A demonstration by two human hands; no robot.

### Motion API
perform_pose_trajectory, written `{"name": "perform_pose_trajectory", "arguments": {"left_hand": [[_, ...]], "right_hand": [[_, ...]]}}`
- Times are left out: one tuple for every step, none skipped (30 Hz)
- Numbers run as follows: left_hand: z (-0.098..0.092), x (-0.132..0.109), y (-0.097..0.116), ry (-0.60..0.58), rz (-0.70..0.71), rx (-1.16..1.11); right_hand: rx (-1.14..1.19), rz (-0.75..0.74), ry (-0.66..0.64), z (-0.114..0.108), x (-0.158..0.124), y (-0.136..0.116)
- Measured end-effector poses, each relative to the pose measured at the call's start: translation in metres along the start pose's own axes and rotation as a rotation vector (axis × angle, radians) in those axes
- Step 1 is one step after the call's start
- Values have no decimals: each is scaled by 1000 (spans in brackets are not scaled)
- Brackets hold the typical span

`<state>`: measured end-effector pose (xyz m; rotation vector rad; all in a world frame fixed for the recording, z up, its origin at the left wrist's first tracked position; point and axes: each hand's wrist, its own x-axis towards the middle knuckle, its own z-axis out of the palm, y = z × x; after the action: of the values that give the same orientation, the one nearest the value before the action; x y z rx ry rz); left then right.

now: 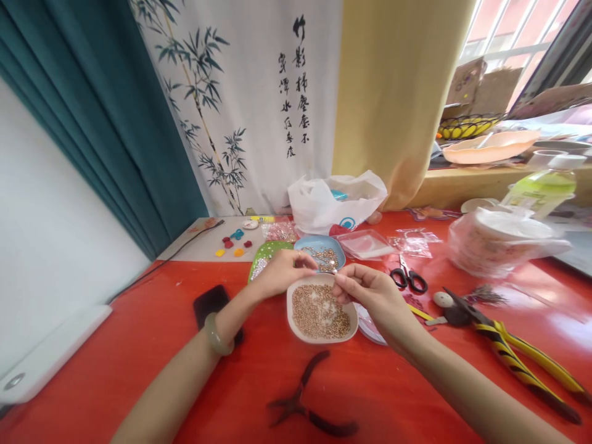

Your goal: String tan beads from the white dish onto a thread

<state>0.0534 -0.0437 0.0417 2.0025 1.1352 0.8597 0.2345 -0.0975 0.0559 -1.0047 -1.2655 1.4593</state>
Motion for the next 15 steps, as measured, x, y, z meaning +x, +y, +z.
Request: {"name": "perform_pose_trajectory", "arguments": {"left_hand": [[1,-1,-2,-85,-5,94],[3,-2,-5,-175,4,181],[6,-3,-7,-256,27,258],[9,-5,-8,-326,56,324],[12,-6,-9,-380,81,380],[14,-7,-9,-416,96,422],[17,-7,-8,-438,104,453],[19,-8,-8,-449,105,472],[20,-8,-7,-453,106,479],[21,-8,-7,-452,108,479],[22,-9,-7,-450,110,474],[23,-9,-7,-450,111,466],[23,-9,-7,-450,113,456],[23,-9,-8,-449,116,449],[23,-9,-9,-445,117,446]], "right_hand": [[-6,-25,10,0,0,1],[-13,-56,25,-1,0,1],[-23,-92,41,-2,0,2],[-34,-129,60,-2,1,3],[-46,-164,83,-3,1,4],[-58,-194,106,-4,0,5],[-66,-221,127,-5,0,6],[-68,-241,143,-5,0,7],[-64,-252,150,-6,0,7],[-53,-261,154,-6,-1,8],[-40,-267,152,-5,-1,8],[-29,-270,146,-5,-1,8],[-23,-268,141,-4,-1,8],[-20,-266,139,-4,-1,7],[-15,-264,140,-4,-1,7]]}}
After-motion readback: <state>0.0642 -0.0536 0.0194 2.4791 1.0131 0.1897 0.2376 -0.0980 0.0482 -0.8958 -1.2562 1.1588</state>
